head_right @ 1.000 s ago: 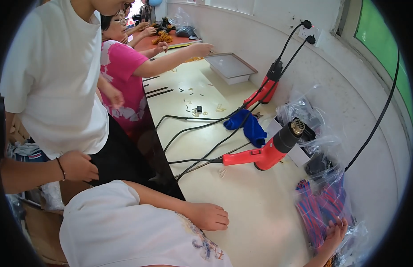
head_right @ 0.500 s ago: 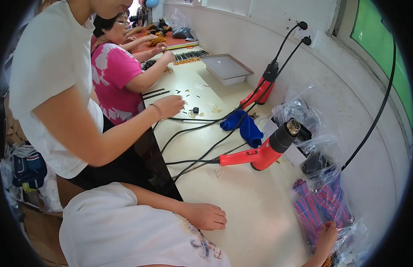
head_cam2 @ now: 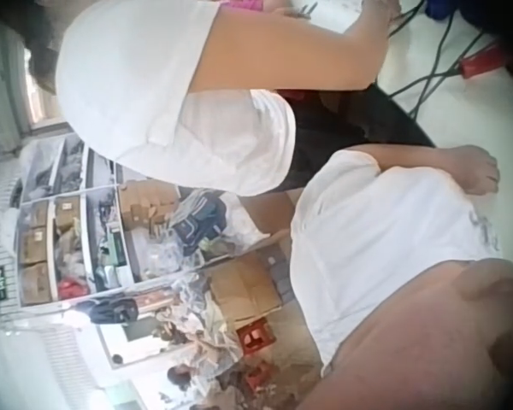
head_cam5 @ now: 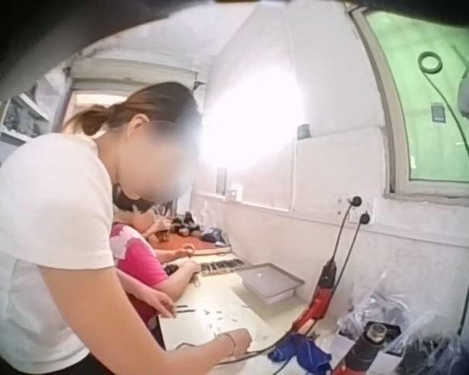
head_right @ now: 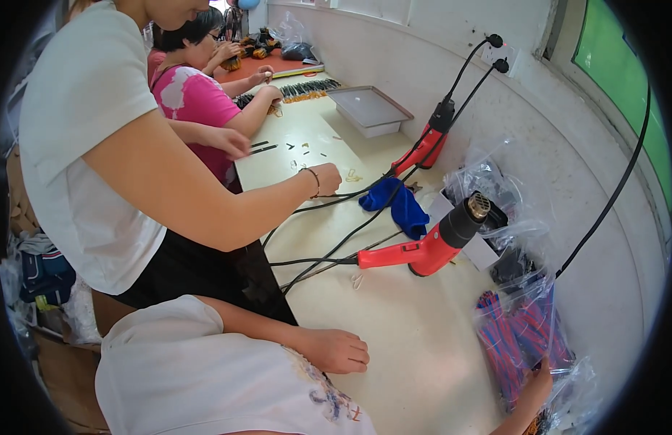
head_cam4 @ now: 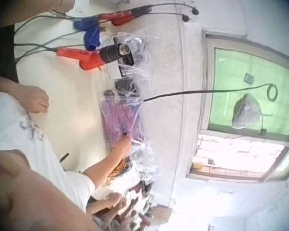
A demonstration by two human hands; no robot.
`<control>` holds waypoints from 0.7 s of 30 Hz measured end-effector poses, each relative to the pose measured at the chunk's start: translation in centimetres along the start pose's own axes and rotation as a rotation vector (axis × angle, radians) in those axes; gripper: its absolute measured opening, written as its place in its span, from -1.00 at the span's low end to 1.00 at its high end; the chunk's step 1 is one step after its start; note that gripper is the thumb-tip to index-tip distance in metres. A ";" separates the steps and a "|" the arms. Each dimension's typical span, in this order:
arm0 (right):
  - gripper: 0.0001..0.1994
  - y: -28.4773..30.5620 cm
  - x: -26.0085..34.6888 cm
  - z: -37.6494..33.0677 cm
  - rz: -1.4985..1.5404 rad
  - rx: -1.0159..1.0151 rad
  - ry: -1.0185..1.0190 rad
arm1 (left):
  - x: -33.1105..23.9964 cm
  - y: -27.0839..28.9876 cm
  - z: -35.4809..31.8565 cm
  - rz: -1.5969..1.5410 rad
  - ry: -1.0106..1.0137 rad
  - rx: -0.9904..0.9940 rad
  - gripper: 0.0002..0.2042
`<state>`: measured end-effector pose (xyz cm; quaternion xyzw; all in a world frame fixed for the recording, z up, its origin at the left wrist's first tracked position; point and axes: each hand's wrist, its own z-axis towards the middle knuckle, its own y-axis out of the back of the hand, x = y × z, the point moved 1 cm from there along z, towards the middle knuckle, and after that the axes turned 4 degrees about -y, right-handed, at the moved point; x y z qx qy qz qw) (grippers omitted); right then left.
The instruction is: The person applies heat to the ends of wire bundles using a heat gun, secures the bundles with rubber bands by hand, and heats additional bundles.
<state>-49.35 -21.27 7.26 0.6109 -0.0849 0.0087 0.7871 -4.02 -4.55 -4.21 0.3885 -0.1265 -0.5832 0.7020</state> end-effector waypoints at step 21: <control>-0.83 3.4 3.2 -3.0 0.122 -0.292 0.130 | -0.7 1.8 2.6 -0.052 0.137 0.128 -0.80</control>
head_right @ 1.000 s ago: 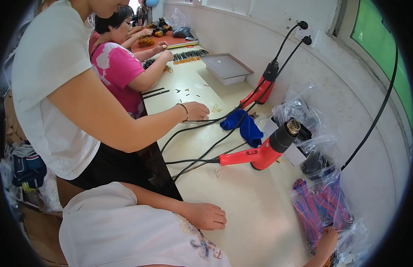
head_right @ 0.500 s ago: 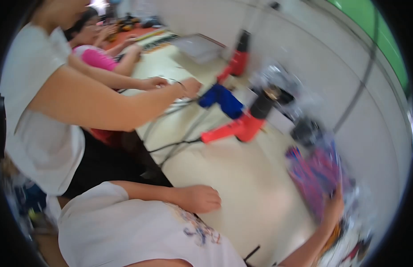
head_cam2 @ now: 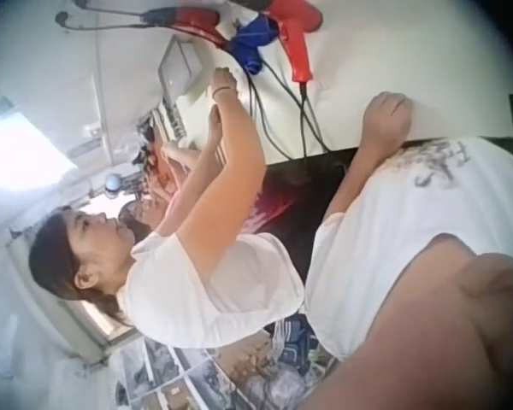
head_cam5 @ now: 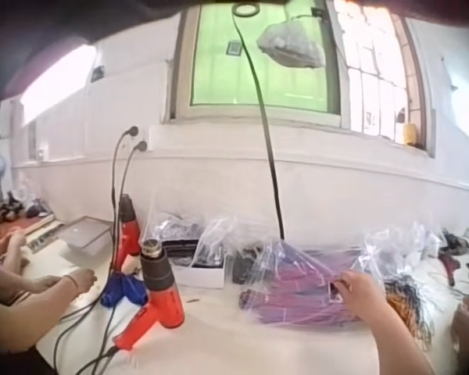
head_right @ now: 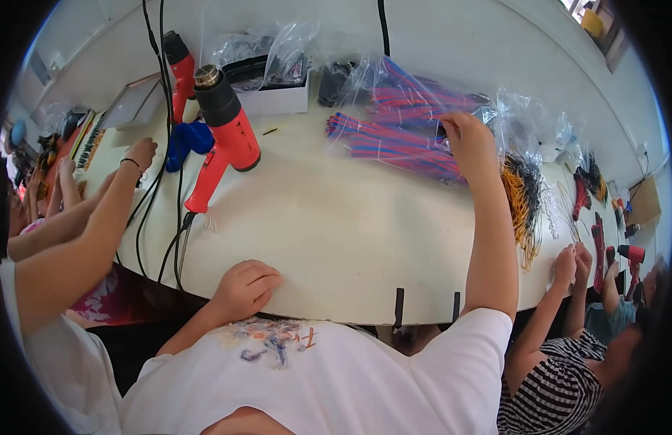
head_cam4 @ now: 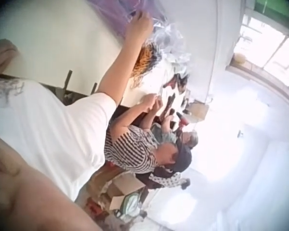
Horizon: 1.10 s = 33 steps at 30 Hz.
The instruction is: The person applies heat to the ends of wire bundles using a heat gun, secures the bundles with rubber bands by hand, and heats additional bundles.
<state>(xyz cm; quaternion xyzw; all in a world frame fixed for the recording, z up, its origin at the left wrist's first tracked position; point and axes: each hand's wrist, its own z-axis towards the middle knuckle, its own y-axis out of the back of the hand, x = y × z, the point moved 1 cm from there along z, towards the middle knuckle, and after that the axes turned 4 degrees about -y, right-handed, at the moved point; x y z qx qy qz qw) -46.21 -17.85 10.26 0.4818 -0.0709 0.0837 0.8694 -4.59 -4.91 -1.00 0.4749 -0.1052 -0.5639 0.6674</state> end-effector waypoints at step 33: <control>-0.43 -15.4 13.7 9.1 -0.554 0.841 0.272 | 0.4 0.0 -1.1 0.072 0.028 -0.106 -0.82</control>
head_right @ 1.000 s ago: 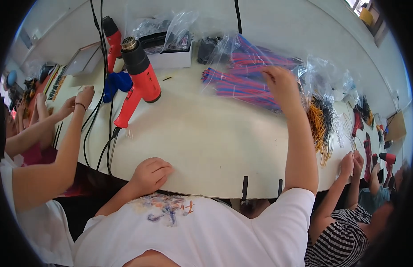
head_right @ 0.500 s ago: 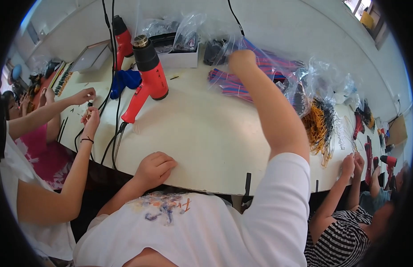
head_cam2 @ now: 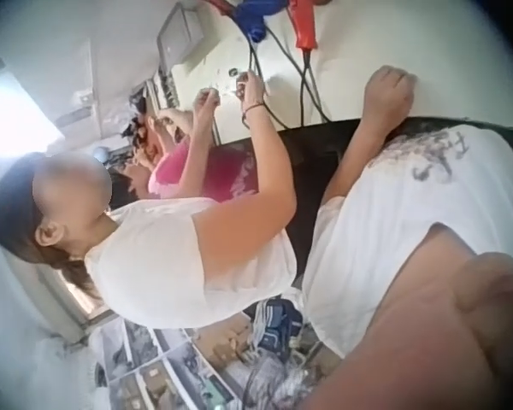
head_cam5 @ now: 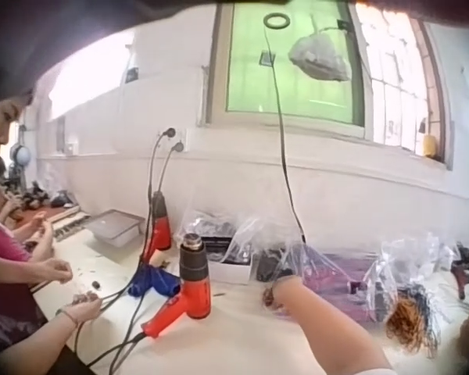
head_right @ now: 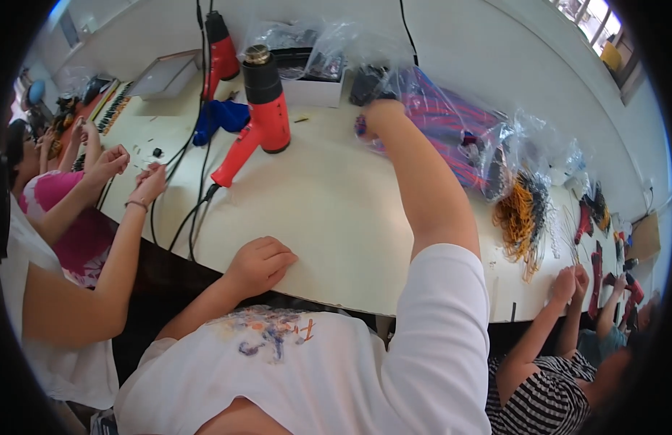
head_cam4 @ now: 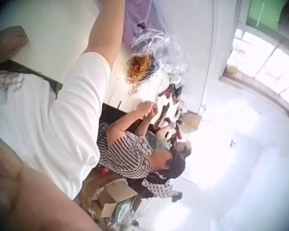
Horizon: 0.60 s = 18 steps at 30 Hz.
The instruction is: The person applies heat to the ends of wire bundles using a heat gun, secures the bundles with rubber bands by hand, and heats additional bundles.
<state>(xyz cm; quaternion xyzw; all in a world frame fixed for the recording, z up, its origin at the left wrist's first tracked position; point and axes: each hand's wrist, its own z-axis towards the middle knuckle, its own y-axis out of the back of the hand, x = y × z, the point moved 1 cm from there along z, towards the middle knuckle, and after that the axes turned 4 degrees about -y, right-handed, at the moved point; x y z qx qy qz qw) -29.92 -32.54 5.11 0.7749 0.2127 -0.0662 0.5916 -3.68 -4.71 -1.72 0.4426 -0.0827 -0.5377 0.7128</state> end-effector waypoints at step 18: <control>-0.63 4.8 -9.5 -8.7 0.690 -0.937 -0.249 | 0.2 0.1 0.8 -0.111 0.017 -0.013 -0.84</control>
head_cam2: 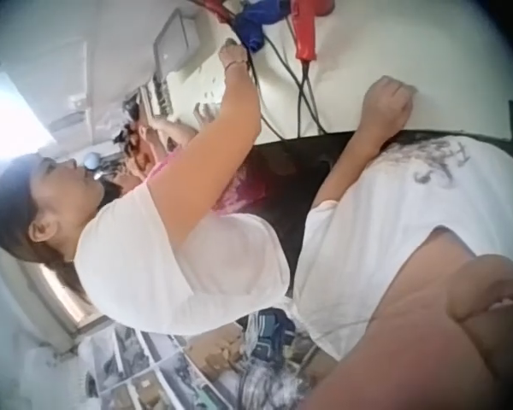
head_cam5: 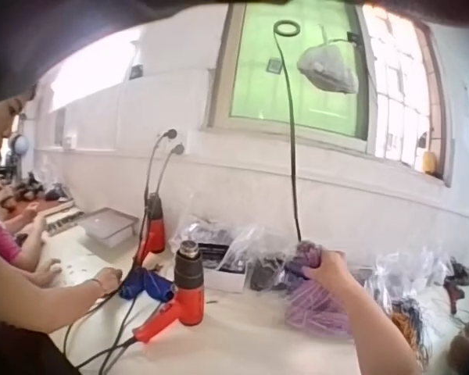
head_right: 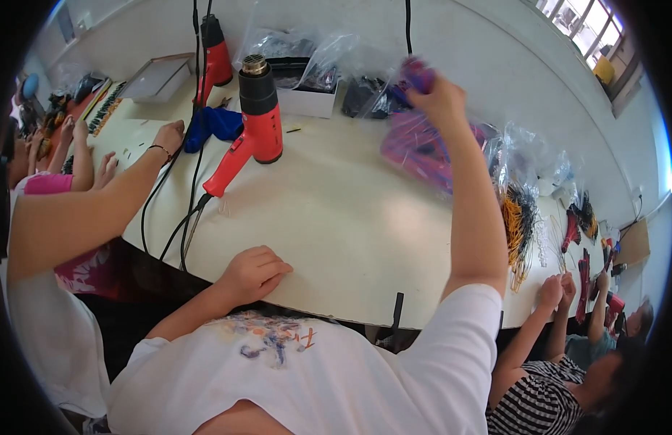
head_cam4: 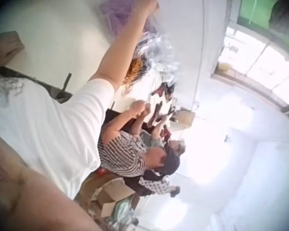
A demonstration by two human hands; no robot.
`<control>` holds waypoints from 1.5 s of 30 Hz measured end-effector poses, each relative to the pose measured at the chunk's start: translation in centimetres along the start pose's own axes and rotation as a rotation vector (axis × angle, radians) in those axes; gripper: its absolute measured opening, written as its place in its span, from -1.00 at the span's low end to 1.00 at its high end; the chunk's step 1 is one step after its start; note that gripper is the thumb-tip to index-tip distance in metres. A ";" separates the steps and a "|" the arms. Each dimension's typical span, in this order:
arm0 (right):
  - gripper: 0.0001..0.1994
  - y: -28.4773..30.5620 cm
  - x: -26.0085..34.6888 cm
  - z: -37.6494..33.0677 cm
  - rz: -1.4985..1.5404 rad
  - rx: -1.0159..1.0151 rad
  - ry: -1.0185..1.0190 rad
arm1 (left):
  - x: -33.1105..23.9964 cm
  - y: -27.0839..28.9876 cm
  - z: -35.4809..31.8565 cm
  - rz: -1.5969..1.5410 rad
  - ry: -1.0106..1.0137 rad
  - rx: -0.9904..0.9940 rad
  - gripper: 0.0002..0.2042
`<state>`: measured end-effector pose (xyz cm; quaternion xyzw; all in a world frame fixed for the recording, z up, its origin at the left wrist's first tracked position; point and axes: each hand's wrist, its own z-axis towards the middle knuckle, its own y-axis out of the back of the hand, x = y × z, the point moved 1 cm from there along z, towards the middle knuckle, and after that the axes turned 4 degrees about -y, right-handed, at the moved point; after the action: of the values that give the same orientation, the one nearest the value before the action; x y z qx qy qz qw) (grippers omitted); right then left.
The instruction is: The person applies heat to the ends of wire bundles using a heat gun, secures the bundles with rubber bands by hand, and heats additional bundles.
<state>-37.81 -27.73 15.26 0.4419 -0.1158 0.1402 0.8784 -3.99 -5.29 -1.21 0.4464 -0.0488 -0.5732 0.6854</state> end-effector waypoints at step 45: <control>-0.48 8.3 9.3 -18.0 1.204 0.188 -0.011 | -1.8 -4.1 10.1 -0.277 0.012 -0.104 -0.29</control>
<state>-30.62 -7.12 13.97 0.3754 -0.3371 0.6197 0.6012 -13.46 -9.17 2.90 0.4161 0.0471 -0.6613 0.6223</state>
